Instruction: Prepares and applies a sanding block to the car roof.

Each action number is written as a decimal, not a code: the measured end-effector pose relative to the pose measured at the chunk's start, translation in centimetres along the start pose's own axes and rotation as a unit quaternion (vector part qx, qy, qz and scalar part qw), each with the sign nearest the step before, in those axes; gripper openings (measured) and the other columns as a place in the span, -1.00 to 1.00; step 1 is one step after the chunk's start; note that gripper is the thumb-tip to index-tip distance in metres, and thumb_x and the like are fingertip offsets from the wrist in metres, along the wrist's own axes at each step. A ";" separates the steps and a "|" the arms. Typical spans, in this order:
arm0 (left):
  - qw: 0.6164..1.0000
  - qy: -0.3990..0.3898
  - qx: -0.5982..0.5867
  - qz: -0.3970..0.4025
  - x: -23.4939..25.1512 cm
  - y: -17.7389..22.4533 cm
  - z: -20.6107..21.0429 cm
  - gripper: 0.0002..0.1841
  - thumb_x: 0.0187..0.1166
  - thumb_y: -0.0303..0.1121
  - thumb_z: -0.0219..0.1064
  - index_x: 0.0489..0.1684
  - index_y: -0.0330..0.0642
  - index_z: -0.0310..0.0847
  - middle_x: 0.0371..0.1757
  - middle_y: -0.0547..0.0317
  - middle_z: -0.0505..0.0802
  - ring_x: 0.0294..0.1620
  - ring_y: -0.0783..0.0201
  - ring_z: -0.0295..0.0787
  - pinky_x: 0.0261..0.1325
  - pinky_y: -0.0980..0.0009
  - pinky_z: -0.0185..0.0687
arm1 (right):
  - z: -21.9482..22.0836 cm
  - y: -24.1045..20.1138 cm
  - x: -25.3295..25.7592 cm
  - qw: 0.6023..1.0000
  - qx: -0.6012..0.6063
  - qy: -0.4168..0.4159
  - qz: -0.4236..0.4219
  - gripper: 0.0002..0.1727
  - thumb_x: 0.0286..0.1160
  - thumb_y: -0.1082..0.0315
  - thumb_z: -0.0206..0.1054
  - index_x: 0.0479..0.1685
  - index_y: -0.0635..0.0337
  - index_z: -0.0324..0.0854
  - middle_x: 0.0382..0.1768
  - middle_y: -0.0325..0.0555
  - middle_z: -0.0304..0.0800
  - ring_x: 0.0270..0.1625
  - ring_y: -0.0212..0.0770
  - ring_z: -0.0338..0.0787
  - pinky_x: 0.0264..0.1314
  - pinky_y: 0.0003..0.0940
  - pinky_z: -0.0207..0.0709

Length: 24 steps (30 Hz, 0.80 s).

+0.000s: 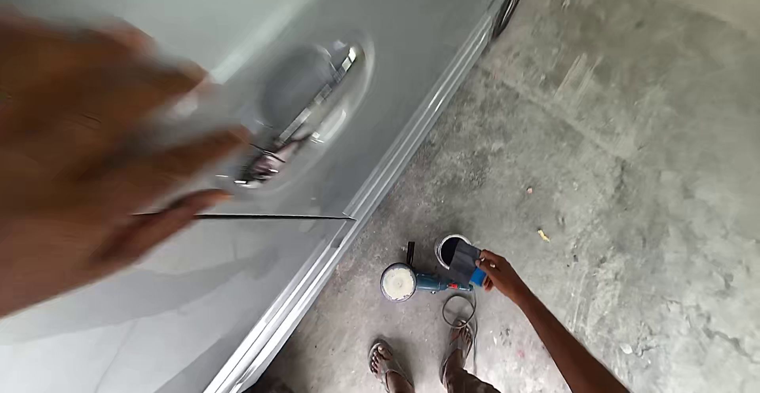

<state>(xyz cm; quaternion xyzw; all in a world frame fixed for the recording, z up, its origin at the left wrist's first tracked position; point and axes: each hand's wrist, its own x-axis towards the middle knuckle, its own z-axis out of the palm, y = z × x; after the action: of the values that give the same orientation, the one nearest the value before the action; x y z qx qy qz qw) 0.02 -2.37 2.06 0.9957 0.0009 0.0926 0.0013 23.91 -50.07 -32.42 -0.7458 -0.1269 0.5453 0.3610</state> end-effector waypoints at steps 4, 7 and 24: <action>0.987 0.044 -0.145 -0.048 -2.6 13.1 1.2 -0.67 0.77 -0.24 0.14 0.23 -0.05 0.82 0.43 0.04 0.79 0.57 0.02 0.61 0.63 0.03 0.52 | 1.5 -9.8 -13.8 0.990 0.073 -0.040 -0.111 -0.60 0.75 0.04 0.12 0.13 0.22 0.58 -0.18 0.00 0.81 -0.42 -0.11 0.83 -0.38 -0.15 0.79; 0.948 0.038 -0.271 -0.163 -6.3 25.9 1.1 -0.67 0.72 -0.25 0.25 0.34 0.01 0.77 0.49 0.14 0.77 0.63 0.03 0.57 0.65 -0.01 0.48 | 3.3 -15.1 -22.5 0.980 0.085 -0.068 -0.164 -0.62 0.76 0.07 0.15 0.11 0.22 0.61 -0.16 -0.01 0.81 -0.41 -0.12 0.83 -0.41 -0.15 0.78; 0.314 0.352 -0.706 -0.529 -23.6 39.8 -15.9 -0.81 0.76 -0.57 0.08 0.19 -0.32 0.52 -0.04 0.07 0.92 0.01 0.21 0.91 0.28 0.16 0.80 | 20.2 -28.4 -44.8 0.852 -0.168 -0.005 -0.496 -0.68 0.71 0.30 0.26 0.32 0.18 0.68 0.00 0.05 0.74 -0.30 -0.23 0.78 -0.29 -0.30 0.76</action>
<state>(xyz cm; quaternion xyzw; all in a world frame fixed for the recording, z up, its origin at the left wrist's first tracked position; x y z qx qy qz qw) -26.02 -42.17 13.43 0.2790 0.4617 0.3797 0.7516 -5.25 -48.04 16.24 -0.6303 -0.5719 0.2676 0.4517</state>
